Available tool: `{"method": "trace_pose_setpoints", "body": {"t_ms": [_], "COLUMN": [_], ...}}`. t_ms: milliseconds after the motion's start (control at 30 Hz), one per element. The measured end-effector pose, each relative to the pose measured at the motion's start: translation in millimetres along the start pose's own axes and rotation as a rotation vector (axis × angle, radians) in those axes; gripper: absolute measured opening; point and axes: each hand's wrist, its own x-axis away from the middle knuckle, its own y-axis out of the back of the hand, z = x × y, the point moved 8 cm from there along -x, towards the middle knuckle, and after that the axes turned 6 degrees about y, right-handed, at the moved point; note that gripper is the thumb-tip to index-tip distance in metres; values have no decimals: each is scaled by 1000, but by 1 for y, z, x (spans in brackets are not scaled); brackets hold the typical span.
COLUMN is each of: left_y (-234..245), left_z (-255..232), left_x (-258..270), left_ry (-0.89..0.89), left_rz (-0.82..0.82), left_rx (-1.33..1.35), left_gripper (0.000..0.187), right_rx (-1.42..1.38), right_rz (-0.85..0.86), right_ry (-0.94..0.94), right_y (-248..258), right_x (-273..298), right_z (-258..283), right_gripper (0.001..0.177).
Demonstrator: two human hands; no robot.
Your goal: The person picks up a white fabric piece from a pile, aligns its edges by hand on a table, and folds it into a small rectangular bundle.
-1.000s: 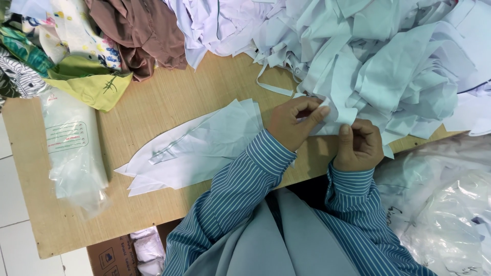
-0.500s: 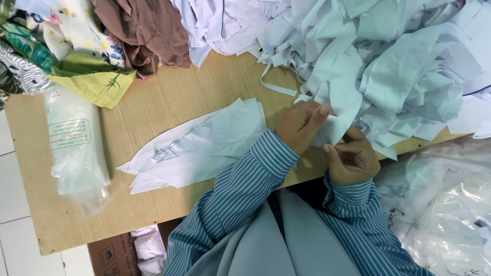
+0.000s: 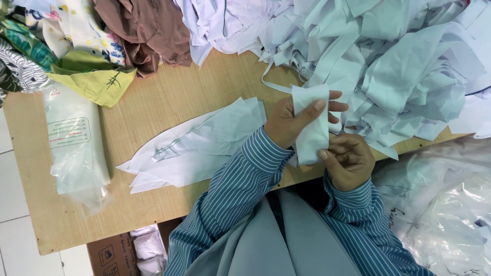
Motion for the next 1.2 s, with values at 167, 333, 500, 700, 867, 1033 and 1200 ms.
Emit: {"method": "trace_pose_setpoints", "body": {"t_ms": [167,333,500,700,867,1033,1200], "left_y": [28,31,-4,-35,-8,11,35], "left_z": [-8,-20,-21,-11,-36,-44,-54], "left_x": [-2,0,1,14,15,19,20], "left_ry": [-3,81,-45,-54,-459,-378,-322], "left_rz": [-198,-303,-75,132,-166,-322,-463], "left_rx": [-404,-741,-579,-431,-1145,-856,-511], "left_gripper": [44,65,65,56,52,51,55], "right_rx": [-10,-15,-46,-60,-41,1,-13], "right_rz": [-7,-62,-107,-132,-110,-75,-11], "right_ry": [-2,59,106,127,144,120,89], "right_y": [17,29,46,37,38,27,29], "right_x": [5,2,6,1,3,-8,-3], "right_z": [-11,-4,4,20,12,19,10], "right_gripper": [26,18,16,13,12,12,18]}}
